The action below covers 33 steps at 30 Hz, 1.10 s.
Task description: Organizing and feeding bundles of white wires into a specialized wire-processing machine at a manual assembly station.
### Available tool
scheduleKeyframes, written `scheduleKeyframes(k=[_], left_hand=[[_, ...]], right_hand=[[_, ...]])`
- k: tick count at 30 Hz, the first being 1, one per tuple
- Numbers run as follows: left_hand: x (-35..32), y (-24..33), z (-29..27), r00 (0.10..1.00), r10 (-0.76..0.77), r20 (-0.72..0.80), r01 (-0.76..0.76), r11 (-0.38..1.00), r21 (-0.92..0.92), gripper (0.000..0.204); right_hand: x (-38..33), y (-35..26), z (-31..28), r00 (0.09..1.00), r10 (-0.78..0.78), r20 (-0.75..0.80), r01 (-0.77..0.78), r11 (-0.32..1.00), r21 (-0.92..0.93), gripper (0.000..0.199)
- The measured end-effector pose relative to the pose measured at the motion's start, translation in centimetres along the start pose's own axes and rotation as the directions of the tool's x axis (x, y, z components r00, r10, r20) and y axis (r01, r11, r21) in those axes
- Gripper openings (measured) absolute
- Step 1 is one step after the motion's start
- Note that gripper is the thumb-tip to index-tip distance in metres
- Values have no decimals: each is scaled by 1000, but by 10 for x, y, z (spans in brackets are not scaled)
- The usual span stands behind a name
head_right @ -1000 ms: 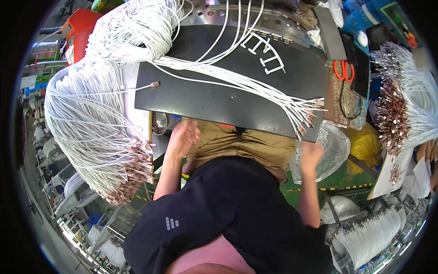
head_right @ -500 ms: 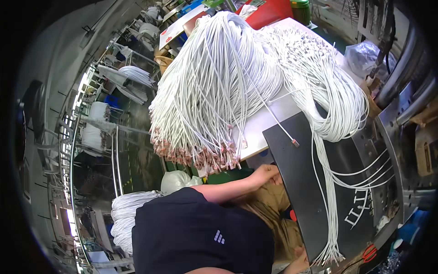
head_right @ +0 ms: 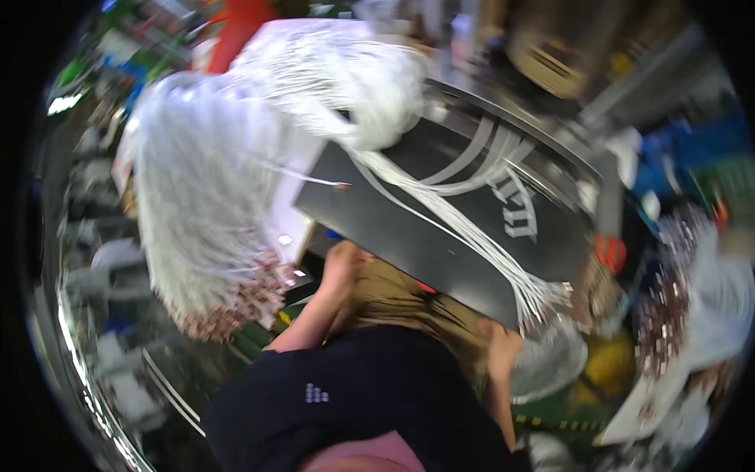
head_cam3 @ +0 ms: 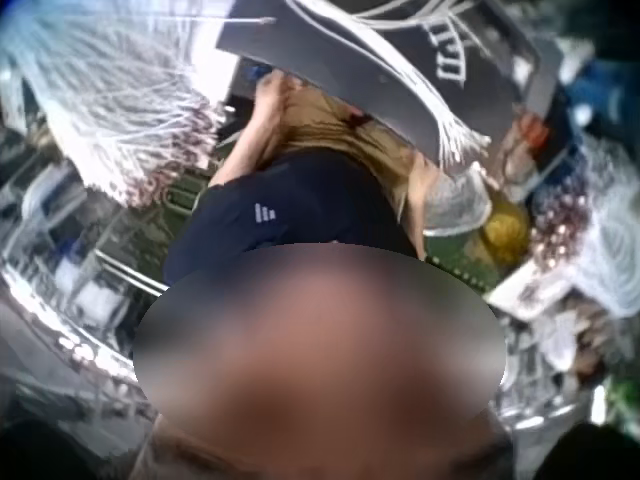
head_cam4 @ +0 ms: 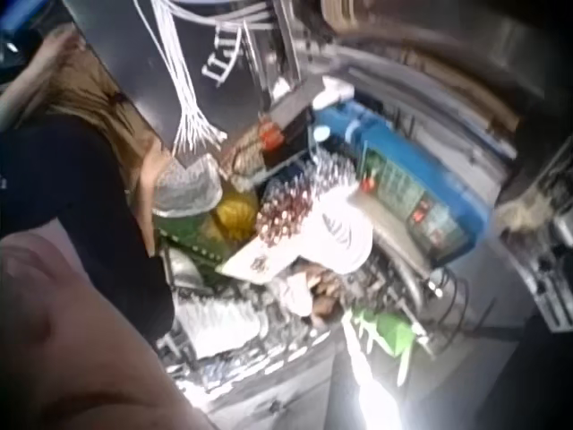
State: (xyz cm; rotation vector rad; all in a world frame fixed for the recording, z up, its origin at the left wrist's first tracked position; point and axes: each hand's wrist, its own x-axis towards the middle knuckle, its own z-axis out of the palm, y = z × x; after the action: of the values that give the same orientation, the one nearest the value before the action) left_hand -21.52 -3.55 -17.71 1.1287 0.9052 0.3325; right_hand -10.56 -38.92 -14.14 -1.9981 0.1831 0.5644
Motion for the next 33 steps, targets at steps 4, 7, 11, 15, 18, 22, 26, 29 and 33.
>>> scheduleKeyframes(k=[4, 7, 11, 15, 18, 22, 26, 29, 33], left_hand=[[-45, -16, 36, 921, -49, 387, -90, 939, 332, 27], [-78, 27, 84, 476, 304, 825, -735, 652, 184, 15], [-66, 118, 173, 13, 381, 924, -994, 108, -30, 45], [7, 160, 158, 262, 166, 951, -918, -260, 299, 52], [52, 192, 129, 567, 45, 822, -627, -624, 466, 37], [55, 224, 139, 473, 7, 881, -773, -477, 419, 23], [43, 243, 160, 655, 22, 756, -756, 30, 654, 14], [34, 222, 164, 503, 147, 852, -840, 313, 443, 18], [-17, 172, 224, 173, -1, 985, -953, 254, 167, 20]], right_hand=[[-23, -74, 10, 712, -53, 700, -93, 981, 169, 30], [-3, -136, -14, 580, -507, 638, 338, 862, 378, 20], [62, -214, -24, 294, -949, 113, 803, 181, -568, 18], [73, -192, -39, 620, -721, 309, 778, 616, -124, 22], [34, -128, -112, 832, -526, 176, 476, 841, 258, 25], [12, 86, -212, 981, -20, -191, 141, 751, 645, 30], [-32, 254, -198, 784, -51, -619, -367, 766, -528, 25], [-22, 104, -136, 629, -344, -697, 108, 927, -360, 22], [-13, -131, -60, 531, -835, -148, 673, 521, -525, 59]])
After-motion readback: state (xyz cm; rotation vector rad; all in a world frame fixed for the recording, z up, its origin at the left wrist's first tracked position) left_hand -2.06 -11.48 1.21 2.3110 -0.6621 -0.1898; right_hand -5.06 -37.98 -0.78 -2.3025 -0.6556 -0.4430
